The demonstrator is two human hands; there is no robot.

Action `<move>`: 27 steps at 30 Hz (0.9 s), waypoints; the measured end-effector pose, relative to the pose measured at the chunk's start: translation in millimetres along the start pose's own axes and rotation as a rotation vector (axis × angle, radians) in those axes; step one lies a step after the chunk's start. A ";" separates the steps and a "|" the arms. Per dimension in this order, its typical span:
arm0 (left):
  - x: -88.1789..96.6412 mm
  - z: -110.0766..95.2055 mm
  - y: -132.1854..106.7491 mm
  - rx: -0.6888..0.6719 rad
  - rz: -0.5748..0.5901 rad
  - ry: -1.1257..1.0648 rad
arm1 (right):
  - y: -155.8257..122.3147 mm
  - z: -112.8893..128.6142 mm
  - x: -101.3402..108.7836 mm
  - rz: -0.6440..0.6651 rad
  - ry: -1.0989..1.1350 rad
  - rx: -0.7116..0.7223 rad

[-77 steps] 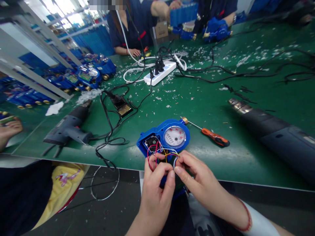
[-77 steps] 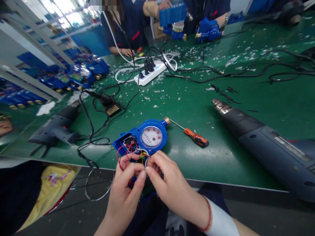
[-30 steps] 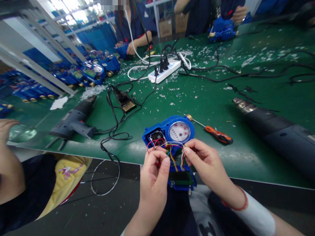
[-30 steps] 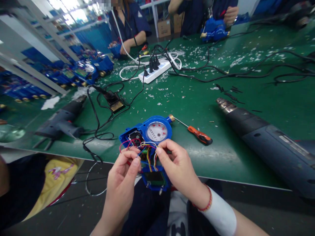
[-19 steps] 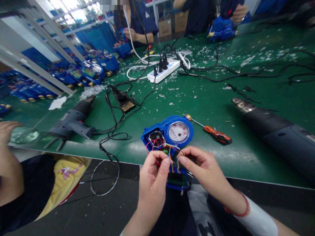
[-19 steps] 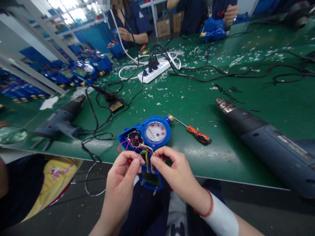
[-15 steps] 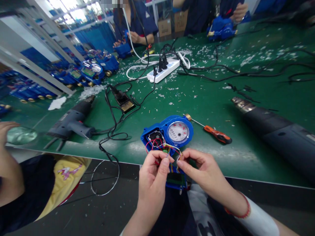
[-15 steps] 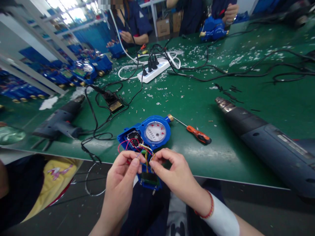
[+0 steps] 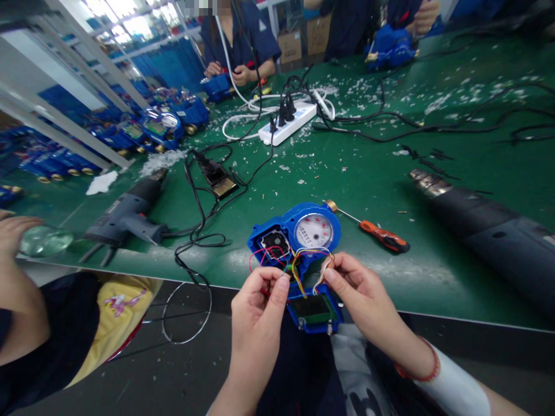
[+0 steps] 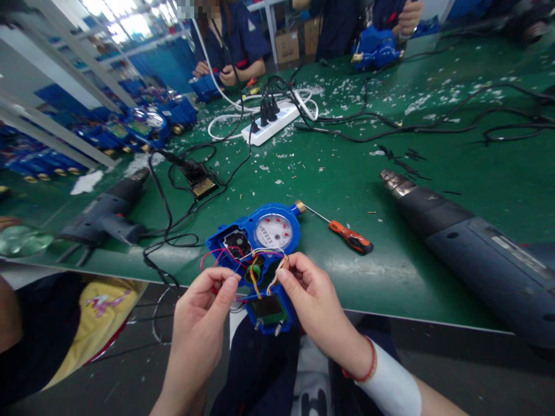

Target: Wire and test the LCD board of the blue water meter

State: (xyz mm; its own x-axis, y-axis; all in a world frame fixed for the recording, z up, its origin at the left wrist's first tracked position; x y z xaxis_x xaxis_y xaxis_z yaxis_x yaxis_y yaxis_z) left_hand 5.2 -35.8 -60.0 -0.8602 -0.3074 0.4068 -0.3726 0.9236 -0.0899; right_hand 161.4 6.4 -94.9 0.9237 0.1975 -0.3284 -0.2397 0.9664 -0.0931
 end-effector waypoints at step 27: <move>-7.2 2.6 -9.2 -0.453 0.137 0.571 | -9.3 9.7 -9.1 0.109 -0.215 -0.001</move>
State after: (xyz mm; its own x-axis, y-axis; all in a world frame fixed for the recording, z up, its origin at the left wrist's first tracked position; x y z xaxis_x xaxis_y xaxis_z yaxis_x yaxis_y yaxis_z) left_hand 14.0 -42.7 -64.4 -0.5282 -0.1294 0.8392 0.0117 0.9871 0.1596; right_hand 158.1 -2.8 -81.9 0.9346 0.3316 -0.1287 -0.3420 0.9372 -0.0689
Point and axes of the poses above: each hand's wrist, its own y-axis towards the middle knuckle, its own x-axis out of the back of the hand, z = x × y, the point moved 2 cm from there along y, towards the middle knuckle, and after that the axes turned 13 degrees about y, right-handed, at the moved point
